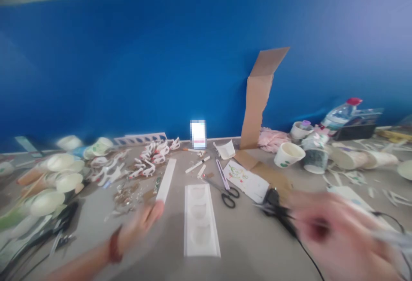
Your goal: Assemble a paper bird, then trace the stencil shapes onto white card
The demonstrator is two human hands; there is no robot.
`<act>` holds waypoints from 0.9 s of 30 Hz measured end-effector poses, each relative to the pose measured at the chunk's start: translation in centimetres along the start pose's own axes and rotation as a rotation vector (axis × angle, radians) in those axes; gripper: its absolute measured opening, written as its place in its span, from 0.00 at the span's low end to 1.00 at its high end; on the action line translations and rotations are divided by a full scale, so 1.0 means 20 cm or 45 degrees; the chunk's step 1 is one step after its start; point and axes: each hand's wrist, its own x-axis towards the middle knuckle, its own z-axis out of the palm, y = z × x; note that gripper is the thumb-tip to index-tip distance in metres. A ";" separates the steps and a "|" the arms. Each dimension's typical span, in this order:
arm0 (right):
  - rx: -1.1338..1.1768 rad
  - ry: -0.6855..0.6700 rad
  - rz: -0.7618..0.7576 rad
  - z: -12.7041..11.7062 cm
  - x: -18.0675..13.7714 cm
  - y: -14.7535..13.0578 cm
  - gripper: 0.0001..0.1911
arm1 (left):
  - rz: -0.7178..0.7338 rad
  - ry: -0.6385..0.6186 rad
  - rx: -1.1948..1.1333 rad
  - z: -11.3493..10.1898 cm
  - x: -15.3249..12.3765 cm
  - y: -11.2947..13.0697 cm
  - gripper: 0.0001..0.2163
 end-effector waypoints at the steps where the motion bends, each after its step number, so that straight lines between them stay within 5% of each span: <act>1: 0.080 -0.040 0.011 0.05 0.09 -0.04 0.24 | 0.058 0.013 0.074 -0.01 0.06 -0.01 0.25; 5: 0.767 -0.572 0.228 0.43 0.30 -0.30 0.25 | 0.302 0.093 0.676 0.02 0.33 0.00 0.16; 8: 0.971 -0.642 0.280 0.62 0.26 -0.38 0.20 | 0.307 0.120 0.716 0.06 0.42 -0.02 0.12; 13: 0.798 -0.645 0.242 0.63 0.16 -0.29 0.10 | 0.548 0.181 0.518 0.16 0.25 -0.07 0.15; 17: 0.686 -0.636 0.167 0.67 0.16 -0.29 0.06 | 0.786 0.084 0.314 0.26 0.11 -0.07 0.31; 27: 0.539 -0.684 0.138 0.80 0.15 -0.31 0.05 | 0.602 0.024 0.201 0.35 0.10 -0.08 0.30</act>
